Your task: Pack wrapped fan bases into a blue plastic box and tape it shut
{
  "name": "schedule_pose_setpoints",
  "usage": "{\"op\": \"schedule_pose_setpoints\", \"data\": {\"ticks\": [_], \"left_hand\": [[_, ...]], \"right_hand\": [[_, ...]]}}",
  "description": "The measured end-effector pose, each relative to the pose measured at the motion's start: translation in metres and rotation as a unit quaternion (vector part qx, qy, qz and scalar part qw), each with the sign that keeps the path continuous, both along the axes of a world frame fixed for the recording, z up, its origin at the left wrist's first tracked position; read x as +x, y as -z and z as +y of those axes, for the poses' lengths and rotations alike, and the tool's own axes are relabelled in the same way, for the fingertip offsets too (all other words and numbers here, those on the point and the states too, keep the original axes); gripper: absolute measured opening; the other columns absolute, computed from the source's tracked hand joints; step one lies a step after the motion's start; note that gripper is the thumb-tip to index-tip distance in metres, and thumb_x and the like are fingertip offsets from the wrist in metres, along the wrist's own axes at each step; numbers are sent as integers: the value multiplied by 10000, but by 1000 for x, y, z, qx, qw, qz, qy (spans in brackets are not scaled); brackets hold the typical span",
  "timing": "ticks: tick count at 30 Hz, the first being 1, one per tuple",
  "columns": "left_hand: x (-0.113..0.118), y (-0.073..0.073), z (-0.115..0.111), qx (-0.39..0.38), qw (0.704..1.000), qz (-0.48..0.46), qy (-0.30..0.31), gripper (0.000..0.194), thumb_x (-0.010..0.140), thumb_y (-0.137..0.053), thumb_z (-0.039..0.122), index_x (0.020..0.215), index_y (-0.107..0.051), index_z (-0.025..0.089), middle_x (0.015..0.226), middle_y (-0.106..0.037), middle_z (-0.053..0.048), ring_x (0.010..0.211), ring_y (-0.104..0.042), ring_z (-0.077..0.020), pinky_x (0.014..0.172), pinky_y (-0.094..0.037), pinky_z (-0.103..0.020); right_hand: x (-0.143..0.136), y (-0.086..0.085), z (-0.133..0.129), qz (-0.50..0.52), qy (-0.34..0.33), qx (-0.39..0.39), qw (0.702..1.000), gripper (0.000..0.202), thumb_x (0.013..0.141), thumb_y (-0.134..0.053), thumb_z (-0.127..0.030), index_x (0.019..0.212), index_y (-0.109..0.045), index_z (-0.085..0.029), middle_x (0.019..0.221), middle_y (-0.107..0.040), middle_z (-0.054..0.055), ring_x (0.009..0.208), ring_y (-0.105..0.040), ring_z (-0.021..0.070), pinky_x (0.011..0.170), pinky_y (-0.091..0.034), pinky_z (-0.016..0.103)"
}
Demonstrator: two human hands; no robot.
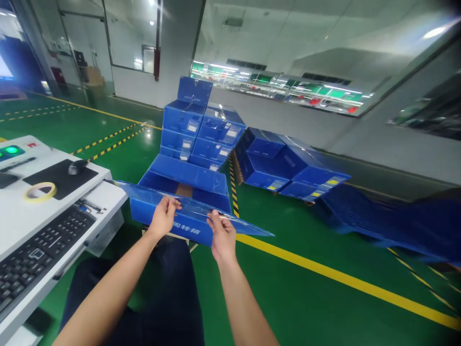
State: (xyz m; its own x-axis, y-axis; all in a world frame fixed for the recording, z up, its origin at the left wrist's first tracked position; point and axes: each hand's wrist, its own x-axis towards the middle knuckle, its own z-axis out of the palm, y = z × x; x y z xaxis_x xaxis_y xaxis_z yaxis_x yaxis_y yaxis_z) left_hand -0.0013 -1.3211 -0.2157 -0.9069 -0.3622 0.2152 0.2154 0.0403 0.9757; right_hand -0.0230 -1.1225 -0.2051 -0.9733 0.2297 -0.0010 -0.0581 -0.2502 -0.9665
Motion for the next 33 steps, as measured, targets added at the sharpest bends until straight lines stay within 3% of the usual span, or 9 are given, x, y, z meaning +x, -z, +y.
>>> {"op": "schedule_pose_setpoints", "data": {"ticks": [8,11,14,16,20,23,25,29,33], "left_hand": [[-19,-6,-6,-7,1000,-7,10,507,998,-574,702,1013,-630,198,1081,-785,-136,971,-803,-275,704,-614,-340],[-23,-6,-12,-10,1000,-13,19,450,989,-587,657,1005,-610,209,1084,-789,-135,1002,-797,-289,723,-625,-361],[-25,-6,-20,-47,998,-2,28,384,1002,-577,599,991,-608,216,1081,-791,-134,1028,-781,-284,761,-618,-367],[-23,-6,-26,-73,996,6,47,358,1020,-562,565,993,-631,215,1090,-788,-131,1021,-768,-272,771,-608,-361],[-16,-5,-36,-106,990,17,87,400,1077,-480,552,1042,-697,218,1110,-778,-104,859,-720,-216,782,-596,-355],[-9,-7,-41,-121,987,21,100,450,1106,-425,558,1104,-735,232,1161,-776,-90,909,-720,-216,836,-594,-347],[-6,-11,-43,-147,984,25,93,448,1111,-423,545,1113,-755,245,1131,-788,-83,987,-735,-234,906,-585,-353],[-4,-18,-51,-215,972,41,92,427,1109,-425,507,1072,-781,273,1084,-809,-75,1050,-749,-257,1024,-548,-373],[-1,-23,-66,-296,950,35,92,399,1098,-396,438,1056,-761,283,1046,-806,-81,1003,-752,-275,971,-561,-381]], "right_hand": [[-18,12,3,40,-11,39,998,497,761,-858,-541,632,-481,-245,754,-652,8,969,-679,248,1036,-506,420],[-20,18,2,50,-30,86,995,369,714,-815,-414,608,-509,-237,1012,-746,69,1156,-670,283,1103,-459,417],[-12,36,-8,32,-79,141,986,270,609,-808,-309,587,-552,-224,1249,-750,102,1269,-637,321,1127,-432,416],[-5,51,-18,5,-109,162,981,268,629,-798,-341,596,-559,-223,1273,-757,115,1252,-645,335,1083,-463,425],[8,72,-33,-34,-148,171,973,414,698,-839,-554,669,-590,-224,1217,-780,94,1075,-704,297,932,-549,383],[12,75,-24,-49,-185,171,966,547,731,-848,-721,724,-619,-224,939,-784,62,893,-721,269,804,-589,358],[11,75,-8,-59,-195,176,963,611,761,-811,-813,810,-673,-220,878,-775,60,896,-739,283,811,-618,379],[4,70,27,-48,-203,187,960,688,807,-792,-841,1104,-730,-223,1243,-781,134,1200,-737,335,1066,-608,485],[-1,50,34,9,-273,164,948,706,864,-835,-728,1401,-629,-317,1594,-587,135,1506,-546,350,1218,-512,564]]}}
